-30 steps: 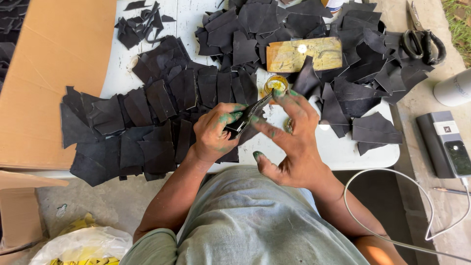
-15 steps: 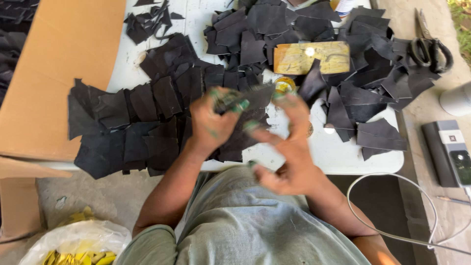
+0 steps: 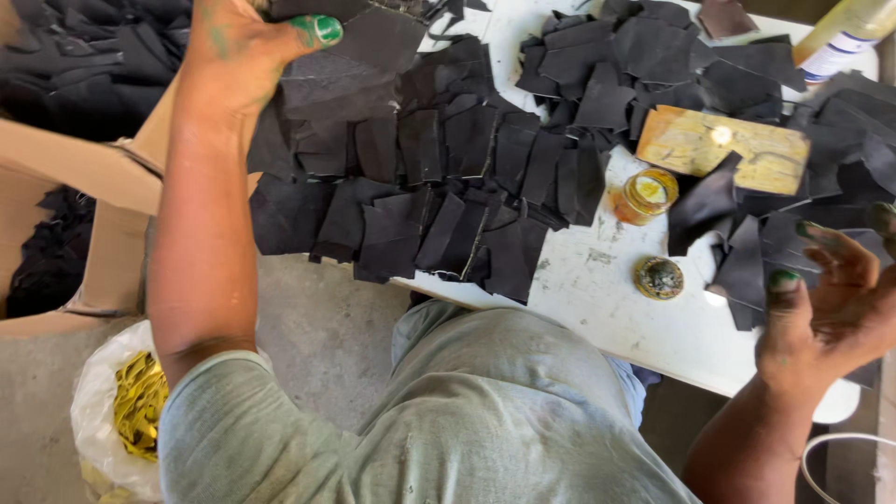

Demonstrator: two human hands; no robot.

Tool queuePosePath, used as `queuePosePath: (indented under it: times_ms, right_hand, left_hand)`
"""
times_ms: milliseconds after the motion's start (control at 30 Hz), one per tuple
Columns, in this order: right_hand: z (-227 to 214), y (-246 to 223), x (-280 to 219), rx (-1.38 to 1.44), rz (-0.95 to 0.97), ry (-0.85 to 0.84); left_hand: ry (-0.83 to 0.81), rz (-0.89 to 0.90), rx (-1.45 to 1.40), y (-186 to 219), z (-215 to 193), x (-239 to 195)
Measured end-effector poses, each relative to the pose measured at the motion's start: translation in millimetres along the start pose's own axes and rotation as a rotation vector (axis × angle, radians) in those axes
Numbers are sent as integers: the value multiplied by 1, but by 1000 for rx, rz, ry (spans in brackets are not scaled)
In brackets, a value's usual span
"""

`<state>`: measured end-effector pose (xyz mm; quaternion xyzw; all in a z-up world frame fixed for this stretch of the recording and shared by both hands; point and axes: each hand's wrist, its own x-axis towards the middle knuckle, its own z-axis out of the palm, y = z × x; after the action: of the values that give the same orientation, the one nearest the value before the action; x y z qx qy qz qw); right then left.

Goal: The person applies a yellow substance from a small jar onto black fabric pieces and presses them together. They repeatedly pick up pieces, apply the substance, and stack them on a white table outdoors.

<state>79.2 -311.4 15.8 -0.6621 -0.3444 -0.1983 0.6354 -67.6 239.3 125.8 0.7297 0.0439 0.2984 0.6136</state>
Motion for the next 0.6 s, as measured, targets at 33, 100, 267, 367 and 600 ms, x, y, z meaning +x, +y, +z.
queuePosePath:
  times_ms: [33,100,267,367,600]
  right_hand:
    - [-1,4,-1,-12,4,-8]
    - [-3,8,-3,-38,-3,-34]
    - [-4,14,-5,-62,-17,-76]
    - [-5,17,-8,-65,-9,-85]
    - [-10,28,-10,-100,-13,-88]
  left_hand:
    - [-8,-28,148,4,-12,2]
    - [-29,-89,434,9,-30,3]
    - [-157,-160,853,13,-59,8]
    - [-223,-170,665,10,-61,11]
    - [-649,-66,755,-4,-36,8]
